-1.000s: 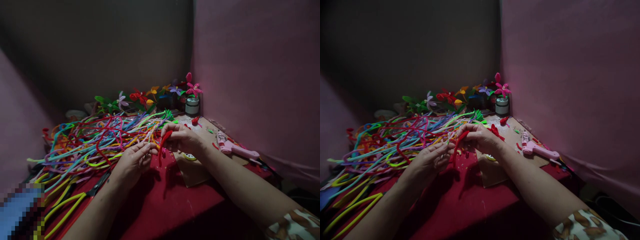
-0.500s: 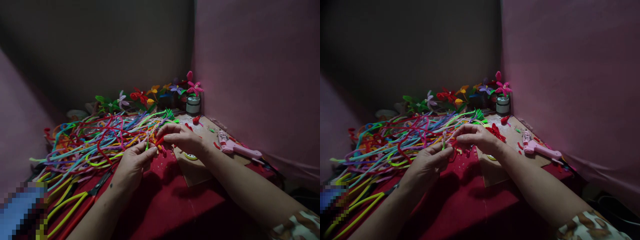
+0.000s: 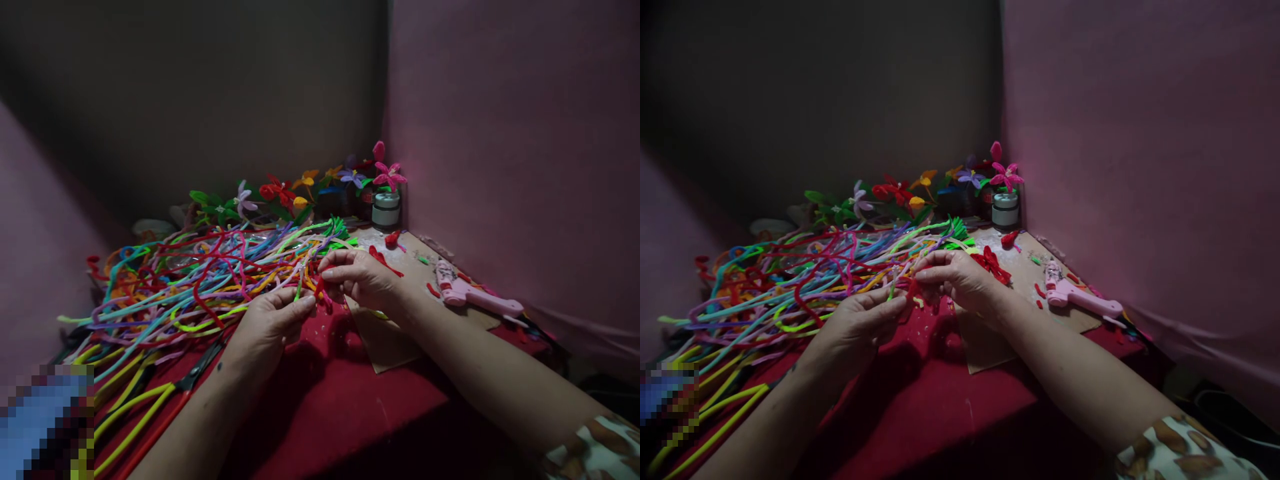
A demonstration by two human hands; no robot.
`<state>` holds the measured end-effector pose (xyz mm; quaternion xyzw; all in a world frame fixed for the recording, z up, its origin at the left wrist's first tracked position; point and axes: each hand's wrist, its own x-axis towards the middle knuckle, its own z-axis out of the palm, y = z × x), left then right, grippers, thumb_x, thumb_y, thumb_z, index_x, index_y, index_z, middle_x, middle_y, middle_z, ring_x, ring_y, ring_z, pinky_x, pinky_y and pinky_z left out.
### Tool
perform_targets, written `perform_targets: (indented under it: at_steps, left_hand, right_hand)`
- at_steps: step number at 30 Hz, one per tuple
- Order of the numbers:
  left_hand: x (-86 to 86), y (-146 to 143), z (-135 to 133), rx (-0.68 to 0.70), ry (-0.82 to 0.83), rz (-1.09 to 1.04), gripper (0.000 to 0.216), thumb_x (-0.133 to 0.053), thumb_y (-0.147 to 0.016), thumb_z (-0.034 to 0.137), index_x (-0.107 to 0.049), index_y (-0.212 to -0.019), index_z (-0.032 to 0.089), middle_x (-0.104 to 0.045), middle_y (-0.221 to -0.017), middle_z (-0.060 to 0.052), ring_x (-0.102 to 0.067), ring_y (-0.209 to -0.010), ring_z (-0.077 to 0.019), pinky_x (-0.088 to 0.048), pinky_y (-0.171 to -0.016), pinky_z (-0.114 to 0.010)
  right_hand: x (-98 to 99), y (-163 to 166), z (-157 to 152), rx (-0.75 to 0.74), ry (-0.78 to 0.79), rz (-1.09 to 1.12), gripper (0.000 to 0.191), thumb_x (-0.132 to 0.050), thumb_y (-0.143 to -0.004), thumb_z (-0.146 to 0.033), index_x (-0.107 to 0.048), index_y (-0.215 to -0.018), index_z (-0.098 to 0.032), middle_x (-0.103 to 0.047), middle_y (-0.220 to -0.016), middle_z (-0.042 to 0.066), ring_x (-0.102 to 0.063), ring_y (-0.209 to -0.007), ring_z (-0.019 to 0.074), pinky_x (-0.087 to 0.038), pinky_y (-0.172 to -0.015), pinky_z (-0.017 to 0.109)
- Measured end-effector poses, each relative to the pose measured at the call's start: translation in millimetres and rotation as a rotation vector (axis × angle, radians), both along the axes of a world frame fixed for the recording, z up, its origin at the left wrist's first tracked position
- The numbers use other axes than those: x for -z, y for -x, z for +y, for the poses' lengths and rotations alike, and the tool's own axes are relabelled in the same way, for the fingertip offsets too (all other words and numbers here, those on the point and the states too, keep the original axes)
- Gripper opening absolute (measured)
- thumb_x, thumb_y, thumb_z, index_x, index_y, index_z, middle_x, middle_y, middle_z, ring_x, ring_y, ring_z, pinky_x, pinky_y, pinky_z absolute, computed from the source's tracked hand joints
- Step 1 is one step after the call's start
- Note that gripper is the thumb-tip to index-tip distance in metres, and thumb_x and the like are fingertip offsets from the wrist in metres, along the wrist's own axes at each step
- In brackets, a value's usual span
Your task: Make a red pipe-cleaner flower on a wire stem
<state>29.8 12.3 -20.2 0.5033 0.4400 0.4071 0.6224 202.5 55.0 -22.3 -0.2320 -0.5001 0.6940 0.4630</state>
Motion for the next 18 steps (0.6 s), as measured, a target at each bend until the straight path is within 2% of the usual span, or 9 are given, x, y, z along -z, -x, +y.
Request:
perform_targets:
  at_steps: [4, 6, 9, 12, 18]
  left_hand:
    - [-0.3, -0.6, -0.5, -0.019, 0.012, 0.037, 0.023, -0.068, -0.068, 0.032, -0.057, -0.063, 0.012, -0.045, -0.052, 0.004, -0.025, -0.04, -0.0018, -0.015, -0.041, -0.02]
    - [0.0, 0.1, 0.0, -0.016, 0.01, 0.024, 0.022, -0.068, -0.068, 0.031, -0.057, -0.065, 0.012, -0.044, -0.052, 0.004, -0.024, -0.04, -0.0014, -0.014, -0.04, -0.019]
    - [0.2, 1.0, 0.5, -0.026, 0.011, -0.004, 0.02, -0.067, -0.069, 0.03, -0.06, -0.072, 0.012, -0.045, -0.054, 0.003, -0.023, -0.04, -0.0009, -0.014, -0.04, -0.019]
    - [0.5, 1.2, 1.0, -0.03, 0.01, -0.017, 0.022, -0.066, -0.071, 0.032, -0.061, -0.074, 0.011, -0.047, -0.055, 0.002, -0.024, -0.04, -0.0008, -0.014, -0.039, -0.019]
    - [1.3, 0.7, 0.7, -0.017, 0.044, -0.027, 0.022, -0.064, -0.072, 0.033, -0.062, -0.073, 0.011, -0.051, -0.058, 0.0, -0.025, -0.039, -0.0008, -0.015, -0.038, -0.018]
  right_hand:
    - [0.2, 4.0, -1.1, 0.11, 0.064, 0.062, 0.02, -0.072, -0.058, -0.013, -0.06, -0.074, -0.014, -0.059, -0.06, -0.002, -0.051, -0.047, 0.007, -0.039, -0.046, 0.02]
    - [-0.3, 6.6, -3.7, 0.085, 0.111, 0.084, 0.019, -0.071, -0.061, -0.017, -0.06, -0.076, -0.015, -0.06, -0.062, -0.002, -0.051, -0.048, 0.007, -0.038, -0.047, 0.02]
    - [0.6, 11.5, -8.4, -0.013, 0.129, -0.019, 0.015, -0.07, -0.064, -0.023, -0.059, -0.068, -0.013, -0.057, -0.055, -0.001, -0.046, -0.043, 0.0066, -0.032, -0.042, 0.021]
    - [2.8, 15.2, -11.0, 0.018, 0.107, -0.076, 0.012, -0.069, -0.061, -0.018, -0.059, -0.062, -0.011, -0.053, -0.049, -0.003, -0.041, -0.04, 0.0053, -0.027, -0.041, 0.021]
    - [5.8, 17.7, -10.7, 0.001, 0.143, 0.005, 0.012, -0.069, -0.064, -0.019, -0.062, -0.07, -0.011, -0.056, -0.056, -0.001, -0.044, -0.045, 0.0046, -0.028, -0.044, 0.019]
